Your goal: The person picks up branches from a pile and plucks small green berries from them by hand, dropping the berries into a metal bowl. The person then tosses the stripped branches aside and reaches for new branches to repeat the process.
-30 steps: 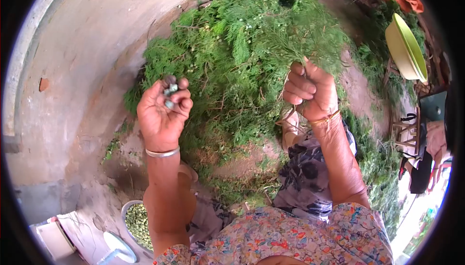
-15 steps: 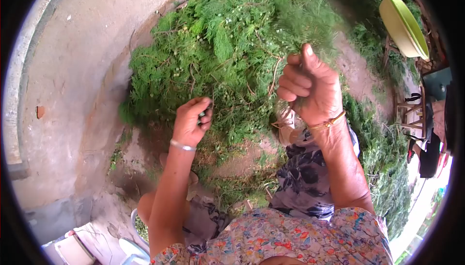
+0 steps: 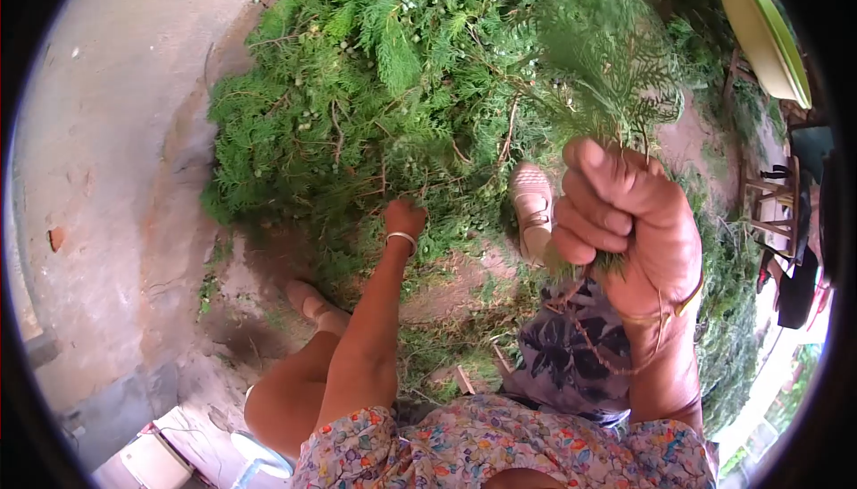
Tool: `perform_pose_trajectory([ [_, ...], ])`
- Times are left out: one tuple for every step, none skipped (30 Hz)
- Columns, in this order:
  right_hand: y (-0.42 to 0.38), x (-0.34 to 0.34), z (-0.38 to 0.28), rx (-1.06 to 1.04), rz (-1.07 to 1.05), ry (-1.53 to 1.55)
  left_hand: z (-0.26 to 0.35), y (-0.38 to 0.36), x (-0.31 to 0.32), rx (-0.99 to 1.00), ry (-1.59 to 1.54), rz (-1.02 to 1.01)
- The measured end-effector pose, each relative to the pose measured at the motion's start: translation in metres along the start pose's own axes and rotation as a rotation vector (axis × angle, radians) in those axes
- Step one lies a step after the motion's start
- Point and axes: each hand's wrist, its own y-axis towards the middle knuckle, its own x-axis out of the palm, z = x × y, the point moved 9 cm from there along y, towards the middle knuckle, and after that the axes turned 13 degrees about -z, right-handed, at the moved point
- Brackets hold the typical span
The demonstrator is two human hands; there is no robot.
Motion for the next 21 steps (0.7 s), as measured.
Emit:
perform_pose_trajectory([
  [0.0,-0.001,0.0,0.004,0.032,-0.019,0.001,0.006,0.004,-0.024,0.029,0.0],
  [0.001,-0.001,0.001,0.001,0.043,-0.024,-0.003,0.014,0.013,-0.018,0.025,-0.011],
  [0.001,-0.001,0.0,-0.004,0.067,-0.067,0.002,0.016,0.01,0.043,0.183,0.129],
  [0.002,0.0,-0.001,-0.009,0.092,-0.11,0.009,0.017,0.009,0.104,0.339,0.271],
  [0.001,-0.002,0.0,0.005,0.147,-0.115,0.003,0.023,0.013,0.108,0.334,0.261],
  [0.002,-0.004,-0.001,0.006,0.16,-0.118,-0.01,0.029,0.016,-0.033,0.209,0.117],
  [0.002,-0.004,-0.001,0.009,0.149,-0.143,-0.021,0.026,0.023,-0.178,0.088,-0.026],
  [0.003,-0.002,0.0,0.012,0.129,-0.166,-0.017,0.019,0.017,-0.183,0.088,-0.028],
  [0.002,-0.001,-0.001,0.001,0.127,-0.146,-0.012,0.012,0.012,-0.172,-0.121,-0.062],
  [0.001,-0.001,-0.001,0.001,0.115,-0.143,0.0,0.002,0.003,-0.158,-0.33,-0.09],
  [0.001,-0.001,-0.001,0.0,0.075,-0.135,0.008,-0.012,-0.008,-0.212,-0.502,-0.101],
  [0.001,0.0,-0.001,-0.003,0.033,-0.127,0.014,-0.019,-0.021,-0.208,-0.503,-0.087],
  [0.0,0.002,-0.002,-0.022,0.021,-0.115,0.017,-0.024,-0.025,-0.203,-0.668,-0.166],
  [0.0,0.004,0.0,-0.025,0.004,-0.112,0.025,-0.033,-0.03,-0.196,-0.831,-0.246],
  [0.0,0.005,0.001,-0.019,0.018,-0.153,0.042,-0.045,-0.047,-0.135,-0.806,-0.161],
  [0.002,0.005,0.002,-0.015,0.03,-0.196,0.053,-0.054,-0.058,-0.121,-0.803,-0.143],
  [0.003,0.007,0.001,-0.035,-0.016,-0.213,0.065,-0.062,-0.076,-0.061,-0.808,-0.051],
  [0.004,0.012,0.003,-0.046,-0.036,-0.211,0.076,-0.072,-0.096,0.001,-0.813,0.039],
  [0.004,0.012,0.005,-0.022,0.001,-0.23,0.088,-0.082,-0.11,0.02,-0.808,0.057],
  [0.005,0.012,0.007,0.0,0.039,-0.251,0.104,-0.092,-0.121,0.087,-0.918,0.023],
  [0.007,0.01,0.012,0.019,0.031,-0.241,0.12,-0.1,-0.132,0.159,-1.024,-0.018],
])
